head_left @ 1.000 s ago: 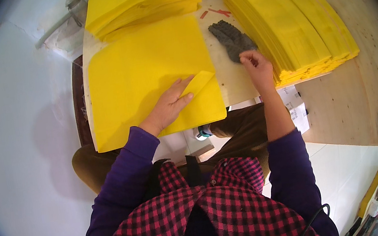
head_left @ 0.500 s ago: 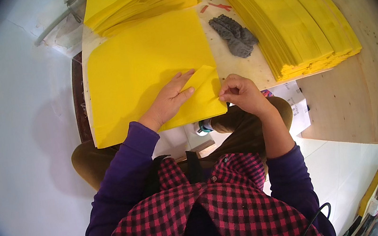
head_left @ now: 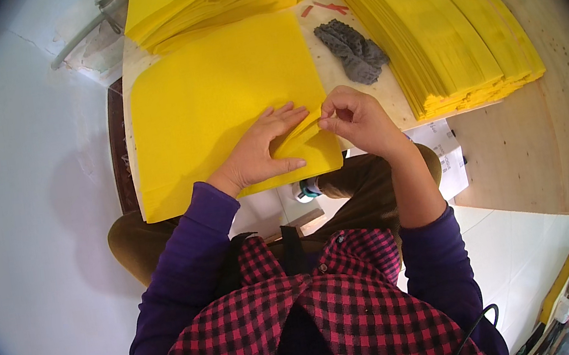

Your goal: The person folds yellow paper sheets by hand, aligning edges and pressing creases. They stack the folded sheets and occasionally flip the stack to continue folding.

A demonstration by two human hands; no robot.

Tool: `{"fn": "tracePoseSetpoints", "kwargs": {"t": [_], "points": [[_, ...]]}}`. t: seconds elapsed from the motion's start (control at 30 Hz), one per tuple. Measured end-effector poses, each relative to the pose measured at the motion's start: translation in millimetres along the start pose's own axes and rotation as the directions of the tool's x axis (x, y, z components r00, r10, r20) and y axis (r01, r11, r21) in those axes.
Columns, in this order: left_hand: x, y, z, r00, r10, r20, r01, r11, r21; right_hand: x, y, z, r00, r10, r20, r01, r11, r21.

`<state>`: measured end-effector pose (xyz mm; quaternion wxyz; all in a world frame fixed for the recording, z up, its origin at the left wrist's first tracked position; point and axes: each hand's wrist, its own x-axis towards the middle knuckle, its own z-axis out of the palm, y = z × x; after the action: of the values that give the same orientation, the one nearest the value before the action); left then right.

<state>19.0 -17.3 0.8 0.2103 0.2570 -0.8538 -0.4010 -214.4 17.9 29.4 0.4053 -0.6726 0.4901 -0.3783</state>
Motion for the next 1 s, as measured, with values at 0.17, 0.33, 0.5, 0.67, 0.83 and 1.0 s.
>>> {"fn": "tracePoseSetpoints", "kwargs": {"t": [0.17, 0.33, 0.5, 0.67, 0.83, 1.0], "points": [[-0.4, -4.5, 0.5, 0.999, -0.033, -0.029, 0.031, 0.996, -0.08, -6.4, 5.8, 3.6, 0.984, -0.015, -0.175, 0.029, 0.996, 0.08], [-1.0, -10.9, 1.5, 0.999, -0.011, -0.044, 0.006, 0.992, -0.127, -31.6, 16.1, -1.4, 0.997, 0.081, 0.017, -0.081, 0.997, 0.007], [0.6, -12.2, 1.5, 1.0, 0.004, -0.031, -0.008, 0.99, -0.141, -39.1, 22.8, 3.5, 0.986, 0.151, 0.073, -0.153, 0.988, 0.022], [0.9, -10.8, 0.7, 1.0, 0.0, -0.026, -0.004, 0.992, -0.122, -28.3, 26.1, 4.5, 0.982, 0.167, 0.093, -0.175, 0.981, 0.087], [1.4, -9.5, 0.6, 1.0, -0.005, -0.023, 0.002, 0.993, -0.115, -19.4, 21.8, -0.8, 0.988, 0.109, 0.107, -0.119, 0.988, 0.095], [1.5, -9.6, -1.1, 1.0, 0.006, -0.011, -0.007, 0.994, -0.107, -12.8, 13.4, -1.5, 0.993, 0.064, 0.094, -0.07, 0.996, 0.061]]}}
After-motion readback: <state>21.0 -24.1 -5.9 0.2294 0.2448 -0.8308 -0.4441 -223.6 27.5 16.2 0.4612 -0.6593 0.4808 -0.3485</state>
